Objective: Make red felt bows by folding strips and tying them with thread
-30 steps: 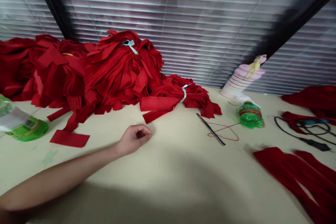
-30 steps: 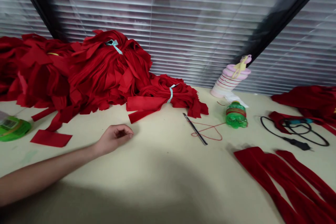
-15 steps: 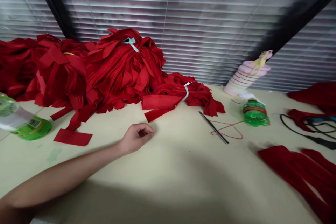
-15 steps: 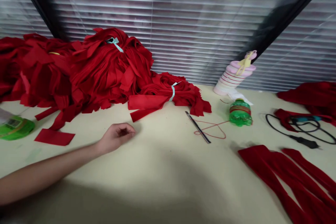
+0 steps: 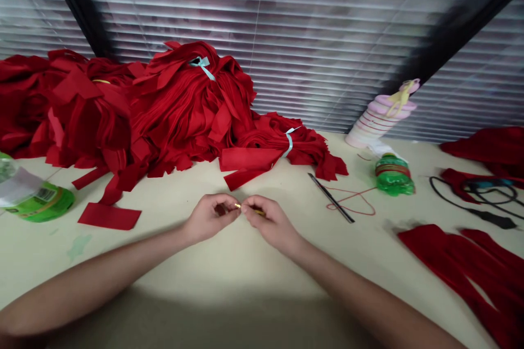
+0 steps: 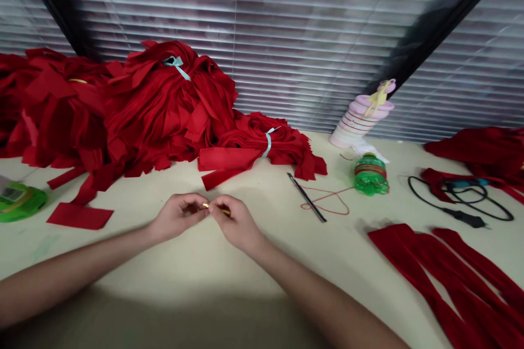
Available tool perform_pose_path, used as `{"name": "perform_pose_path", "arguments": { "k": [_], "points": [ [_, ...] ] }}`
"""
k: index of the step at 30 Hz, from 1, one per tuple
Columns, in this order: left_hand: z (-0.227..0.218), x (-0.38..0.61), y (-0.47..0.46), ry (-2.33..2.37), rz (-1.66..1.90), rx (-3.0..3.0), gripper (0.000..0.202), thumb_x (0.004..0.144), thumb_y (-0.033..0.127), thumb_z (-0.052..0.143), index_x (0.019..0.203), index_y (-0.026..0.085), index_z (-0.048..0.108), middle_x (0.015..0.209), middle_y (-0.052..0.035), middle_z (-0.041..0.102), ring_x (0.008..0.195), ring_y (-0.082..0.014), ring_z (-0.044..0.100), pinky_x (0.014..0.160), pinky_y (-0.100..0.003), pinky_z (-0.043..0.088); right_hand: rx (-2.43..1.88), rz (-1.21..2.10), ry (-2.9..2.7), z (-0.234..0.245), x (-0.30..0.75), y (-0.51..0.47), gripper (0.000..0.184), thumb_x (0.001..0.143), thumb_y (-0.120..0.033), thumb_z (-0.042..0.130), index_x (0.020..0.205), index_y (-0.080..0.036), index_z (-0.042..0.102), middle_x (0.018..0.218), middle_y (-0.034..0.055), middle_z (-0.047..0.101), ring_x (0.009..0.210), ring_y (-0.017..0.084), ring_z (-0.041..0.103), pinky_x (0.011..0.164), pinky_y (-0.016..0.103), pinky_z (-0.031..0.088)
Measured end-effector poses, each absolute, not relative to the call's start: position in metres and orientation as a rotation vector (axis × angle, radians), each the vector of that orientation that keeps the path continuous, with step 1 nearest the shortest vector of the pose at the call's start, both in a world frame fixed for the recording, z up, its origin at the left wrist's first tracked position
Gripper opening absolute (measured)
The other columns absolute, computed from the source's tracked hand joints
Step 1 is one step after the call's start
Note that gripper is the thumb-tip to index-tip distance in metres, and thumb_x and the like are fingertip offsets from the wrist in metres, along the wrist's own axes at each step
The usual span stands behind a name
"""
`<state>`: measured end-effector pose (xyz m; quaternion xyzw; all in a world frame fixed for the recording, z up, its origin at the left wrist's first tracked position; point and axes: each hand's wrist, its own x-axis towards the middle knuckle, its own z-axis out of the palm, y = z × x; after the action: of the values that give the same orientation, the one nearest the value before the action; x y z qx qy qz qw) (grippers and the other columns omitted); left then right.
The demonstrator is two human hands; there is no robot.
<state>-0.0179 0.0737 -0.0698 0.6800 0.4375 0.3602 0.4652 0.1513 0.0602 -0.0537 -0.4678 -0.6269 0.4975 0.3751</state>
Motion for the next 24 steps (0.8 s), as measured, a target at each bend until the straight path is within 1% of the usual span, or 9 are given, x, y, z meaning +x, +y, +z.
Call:
{"name": "perform_pose_path", "arguments": {
  "k": [4, 9, 12, 18, 20, 22, 24],
  "points": [
    [-0.069, -0.018, 0.075, 1.069, 0.87, 1.665, 0.014, 0.075, 0.025, 0.059, 0.079, 0.013, 0.064, 0.073, -0.0033, 0.065, 0.065, -0.011, 0.056, 0.059, -0.022, 0.045, -1.214, 1.235, -1.559, -0.076, 0.14, 0.064, 0.02, 0.078, -0.036, 0.05, 0.072, -0.017, 0.054, 0.064, -0.0011, 0.05, 0.059, 0.011, 0.047, 0.055, 0.023, 0.039],
    [-0.067, -0.018, 0.075, 1.085, 0.847, 1.639, 0.011, 0.075, 0.023, 0.059, 0.077, 0.013, 0.064, 0.072, -0.0028, 0.064, 0.065, -0.0109, 0.056, 0.059, -0.021, 0.045, -1.257, 1.263, -1.535, -0.079, 0.148, 0.062, 0.021, 0.079, -0.039, 0.05, 0.074, -0.018, 0.052, 0.057, -0.0035, 0.043, 0.05, 0.01, 0.04, 0.046, 0.022, 0.034],
    [-0.066, -0.017, 0.076, 1.1, 0.842, 1.624, 0.011, 0.075, 0.024, 0.059, 0.076, 0.014, 0.064, 0.072, -0.0026, 0.065, 0.064, -0.011, 0.056, 0.059, -0.022, 0.045, -1.26, 1.282, -1.52, -0.078, 0.149, 0.062, 0.022, 0.079, -0.04, 0.05, 0.074, -0.019, 0.051, 0.056, -0.0039, 0.042, 0.048, 0.009, 0.038, 0.043, 0.021, 0.032],
    [-0.063, -0.017, 0.076, 1.109, 0.826, 1.621, 0.012, 0.076, 0.025, 0.059, 0.076, 0.014, 0.064, 0.071, -0.0021, 0.064, 0.064, -0.011, 0.055, 0.059, -0.021, 0.045, -1.262, 1.299, -1.52, -0.08, 0.146, 0.064, 0.021, 0.08, -0.039, 0.051, 0.075, -0.019, 0.052, 0.057, -0.0035, 0.044, 0.048, 0.009, 0.04, 0.044, 0.022, 0.034],
    [-0.063, -0.017, 0.075, 1.11, 0.82, 1.624, 0.013, 0.078, 0.025, 0.057, 0.076, 0.014, 0.064, 0.07, -0.0017, 0.063, 0.063, -0.0102, 0.053, 0.058, -0.021, 0.044, -1.273, 1.296, -1.544, -0.079, 0.147, 0.063, 0.02, 0.081, -0.038, 0.049, 0.075, -0.018, 0.052, 0.058, -0.0025, 0.047, 0.049, 0.01, 0.043, 0.045, 0.022, 0.036],
    [-0.064, -0.017, 0.075, 1.106, 0.821, 1.624, 0.015, 0.079, 0.025, 0.055, 0.075, 0.013, 0.063, 0.068, -0.0013, 0.061, 0.061, -0.0094, 0.051, 0.057, -0.02, 0.042, -1.271, 1.136, -1.604, -0.075, 0.151, 0.061, 0.019, 0.081, -0.036, 0.051, 0.079, -0.017, 0.053, 0.066, 0.0001, 0.051, 0.056, 0.012, 0.049, 0.05, 0.024, 0.041],
    [-0.066, -0.017, 0.074, 1.105, 0.827, 1.624, 0.014, 0.079, 0.023, 0.055, 0.073, 0.013, 0.061, 0.067, -0.0011, 0.058, 0.06, -0.009, 0.049, 0.056, -0.02, 0.041, -1.225, 0.81, -1.698, -0.067, 0.158, 0.058, 0.022, 0.08, -0.036, 0.056, 0.087, -0.016, 0.054, 0.08, 0.004, 0.056, 0.069, 0.015, 0.054, 0.06, 0.028, 0.046]
  ]
}}
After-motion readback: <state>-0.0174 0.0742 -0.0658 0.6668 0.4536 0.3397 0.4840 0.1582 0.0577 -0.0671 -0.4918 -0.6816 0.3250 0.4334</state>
